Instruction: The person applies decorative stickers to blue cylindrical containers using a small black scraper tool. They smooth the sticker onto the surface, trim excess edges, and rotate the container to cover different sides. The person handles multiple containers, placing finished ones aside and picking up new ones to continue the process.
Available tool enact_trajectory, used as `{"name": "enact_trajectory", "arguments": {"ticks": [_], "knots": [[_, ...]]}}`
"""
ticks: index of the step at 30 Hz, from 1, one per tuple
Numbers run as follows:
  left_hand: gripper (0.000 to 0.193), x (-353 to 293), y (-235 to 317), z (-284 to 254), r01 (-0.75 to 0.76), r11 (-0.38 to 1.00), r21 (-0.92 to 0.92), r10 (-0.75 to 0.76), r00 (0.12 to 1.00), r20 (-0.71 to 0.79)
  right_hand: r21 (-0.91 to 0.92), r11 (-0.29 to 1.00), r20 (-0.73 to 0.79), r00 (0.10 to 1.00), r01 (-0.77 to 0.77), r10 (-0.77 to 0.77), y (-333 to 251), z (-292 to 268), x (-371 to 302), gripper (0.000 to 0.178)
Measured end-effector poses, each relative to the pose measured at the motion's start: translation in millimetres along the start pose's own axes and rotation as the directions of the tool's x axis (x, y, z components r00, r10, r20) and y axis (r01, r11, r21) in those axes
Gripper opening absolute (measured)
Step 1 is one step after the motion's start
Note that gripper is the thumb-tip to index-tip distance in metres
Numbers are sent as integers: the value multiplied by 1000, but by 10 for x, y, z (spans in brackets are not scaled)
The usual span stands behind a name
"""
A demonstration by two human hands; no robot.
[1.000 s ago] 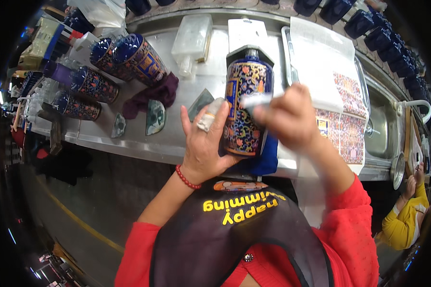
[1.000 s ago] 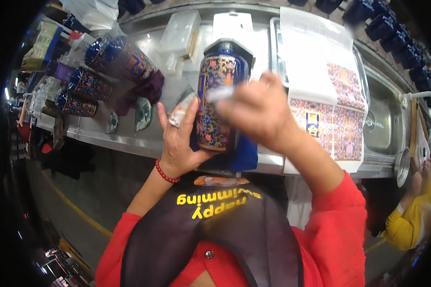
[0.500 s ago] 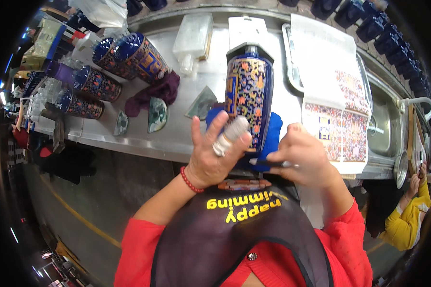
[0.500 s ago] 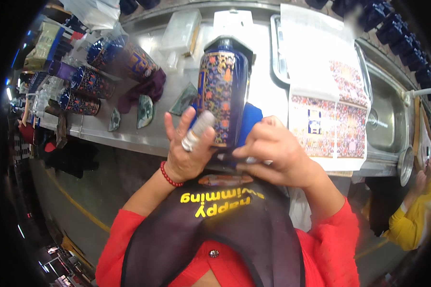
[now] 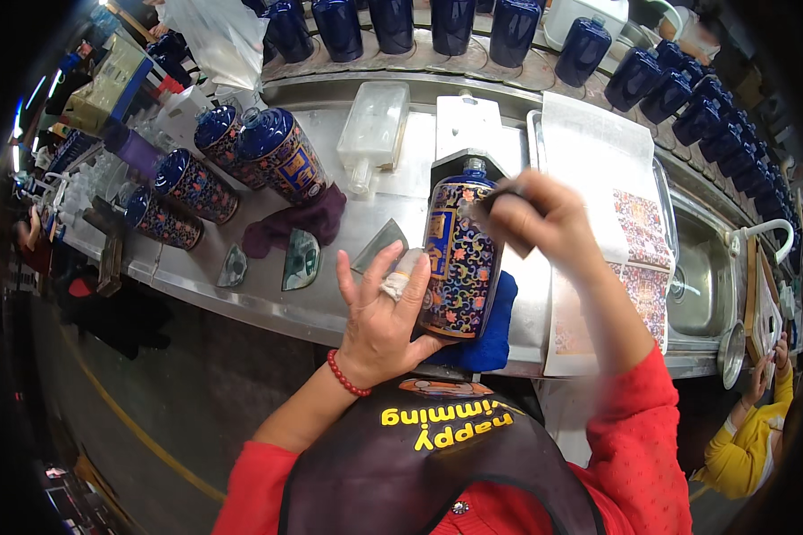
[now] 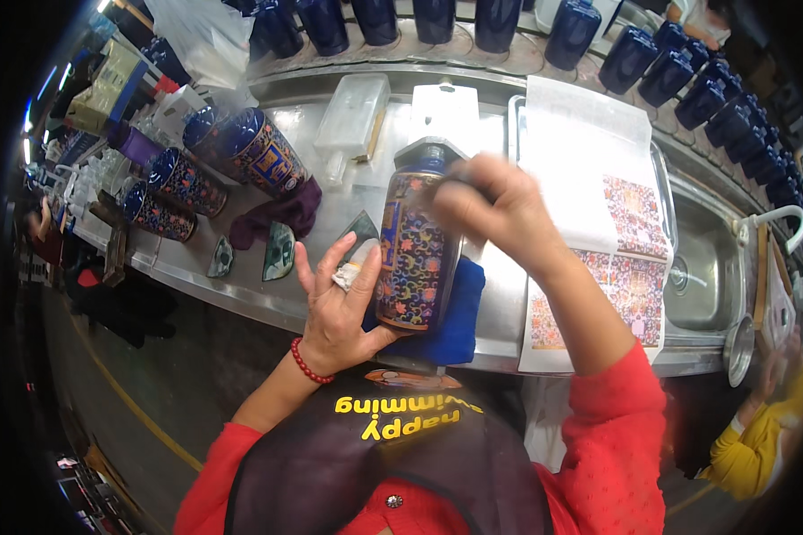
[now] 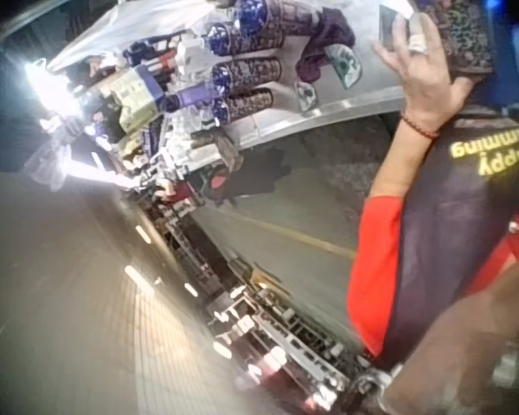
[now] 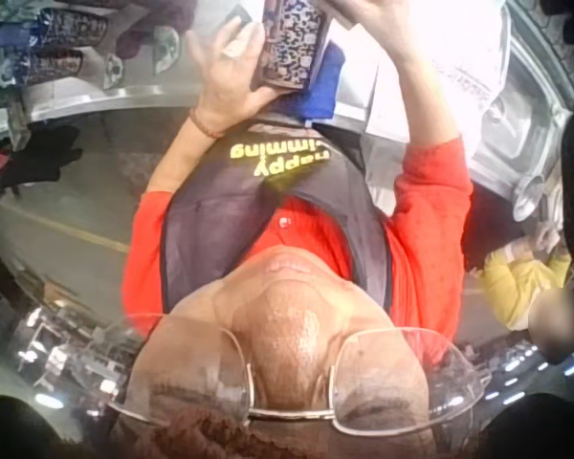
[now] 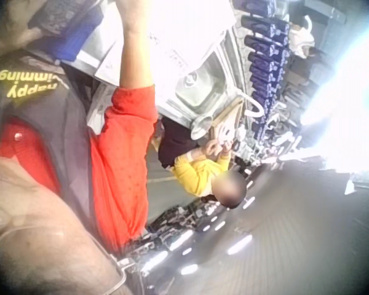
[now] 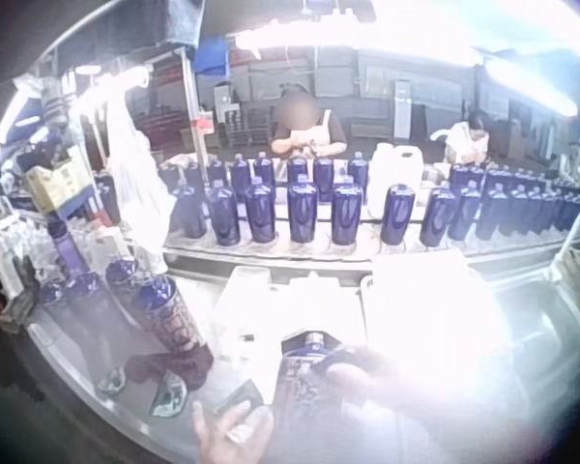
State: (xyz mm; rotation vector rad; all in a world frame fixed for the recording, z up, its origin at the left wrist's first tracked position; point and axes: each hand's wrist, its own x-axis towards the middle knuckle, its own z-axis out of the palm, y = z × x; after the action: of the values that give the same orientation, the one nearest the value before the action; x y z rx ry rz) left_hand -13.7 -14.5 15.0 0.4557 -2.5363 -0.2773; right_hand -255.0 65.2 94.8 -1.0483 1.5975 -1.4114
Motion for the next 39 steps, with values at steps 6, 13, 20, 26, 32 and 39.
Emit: {"name": "enact_trajectory", "arguments": {"ticks": [6, 13, 20, 26, 32, 39], "knots": [[101, 26, -19, 73, 45, 995, -90, -47, 999, -20, -364, 499, 601, 608, 786, -518, 60, 94, -350, 24], [100, 46, -65, 17, 21, 998, -52, -20, 1000, 2, -639, 115, 520, 537, 761, -664, 309, 1, -166, 22], [100, 104, 41, -57, 3, 1000, 29, -2, 1000, -24, -661, 509, 147, 760, 552, -633, 300, -79, -86, 25], [108, 42, -38, 99, 69, 989, -130, -71, 997, -12, -186, 965, 253, 958, 187, -136, 142, 16, -199, 19], [106, 94, -58, 51, 10, 998, -65, -11, 1000, -26, -542, 281, 490, 570, 792, -660, 166, 32, -226, 25], [109, 88, -17, -7, 22, 999, -26, -23, 1000, -4, -578, 706, -185, 776, 409, -602, 304, -90, 49, 16]]}}
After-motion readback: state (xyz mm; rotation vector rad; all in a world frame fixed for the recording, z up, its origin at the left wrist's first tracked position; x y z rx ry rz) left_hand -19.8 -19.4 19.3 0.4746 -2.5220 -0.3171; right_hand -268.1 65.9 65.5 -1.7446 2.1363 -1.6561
